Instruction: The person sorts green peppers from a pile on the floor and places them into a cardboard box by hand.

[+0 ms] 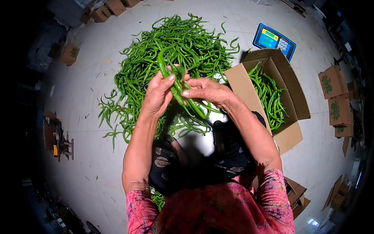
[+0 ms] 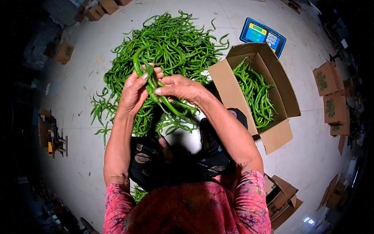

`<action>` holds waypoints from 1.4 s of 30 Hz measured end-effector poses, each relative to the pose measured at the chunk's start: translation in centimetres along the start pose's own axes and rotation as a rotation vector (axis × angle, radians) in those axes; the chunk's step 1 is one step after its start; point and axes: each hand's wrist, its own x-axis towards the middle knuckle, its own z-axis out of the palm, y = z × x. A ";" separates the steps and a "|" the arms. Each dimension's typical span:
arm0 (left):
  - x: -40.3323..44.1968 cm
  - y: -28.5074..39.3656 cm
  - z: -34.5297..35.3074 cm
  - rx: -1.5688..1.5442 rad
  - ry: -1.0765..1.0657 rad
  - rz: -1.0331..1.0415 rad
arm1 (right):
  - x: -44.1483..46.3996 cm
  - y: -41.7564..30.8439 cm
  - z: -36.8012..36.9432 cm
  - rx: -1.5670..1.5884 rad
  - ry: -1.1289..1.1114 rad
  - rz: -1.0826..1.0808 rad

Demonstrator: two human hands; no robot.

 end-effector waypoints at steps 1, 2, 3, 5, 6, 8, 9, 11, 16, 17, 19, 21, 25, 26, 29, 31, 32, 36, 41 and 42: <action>-0.1 -0.3 0.0 0.010 0.002 0.007 | 0.2 0.3 0.0 -0.032 0.013 0.026; -0.2 -0.5 0.1 0.020 0.005 0.015 | 0.5 0.7 0.0 -0.064 0.026 0.053; -0.3 -0.5 0.6 0.059 0.029 0.003 | 0.6 0.9 0.0 -0.096 0.040 0.079; -0.3 -0.8 0.3 0.039 0.059 0.023 | 0.6 0.8 0.0 -0.046 0.042 0.114; -0.2 -0.9 0.2 0.029 0.074 0.032 | 0.6 0.8 0.0 -0.021 0.044 0.130; 0.0 -0.3 -0.1 0.009 0.196 0.017 | 0.7 1.2 0.0 0.088 0.111 0.049; 0.1 -0.1 -0.6 -0.053 0.202 0.036 | 0.6 1.0 -0.1 0.122 0.149 0.016; 0.3 -0.1 -2.5 -0.164 0.171 0.059 | 0.7 1.0 -0.6 0.244 0.214 -0.022; -0.7 0.8 -1.1 -0.044 0.110 0.008 | 0.9 1.0 -1.3 0.522 0.216 -0.130; -0.8 0.7 -0.8 -0.006 0.105 -0.004 | 0.9 1.0 -1.4 0.559 0.215 -0.128; -0.9 0.5 -0.3 0.027 0.152 0.023 | 1.1 1.1 -1.4 0.616 0.244 -0.120; -0.8 0.3 0.2 0.062 0.202 0.066 | 0.9 0.8 -1.2 0.672 0.272 -0.095; -0.8 -0.6 1.6 0.430 0.216 0.007 | 1.2 1.2 -1.1 0.685 0.290 -0.080; -0.9 -1.3 1.6 0.608 0.229 0.123 | 1.4 1.7 -1.2 0.675 0.265 -0.091; -0.7 -1.9 1.2 0.997 0.281 0.228 | 1.6 2.3 -0.9 0.642 0.204 -0.120; -0.6 -1.4 1.9 0.908 0.303 0.109 | 1.6 2.1 -0.3 0.626 0.187 -0.107; -0.5 -1.5 1.8 1.011 0.270 0.221 | 1.7 2.2 0.0 0.623 0.214 -0.122; -0.6 -2.2 2.6 1.246 0.238 0.479 | 1.9 2.3 0.5 0.581 0.278 -0.172; -0.8 -2.7 2.6 1.284 0.254 0.460 | 1.7 2.1 1.6 0.577 0.356 -0.249; -0.8 -2.6 2.6 1.306 0.239 0.461 | 1.7 2.0 1.6 0.571 0.350 -0.239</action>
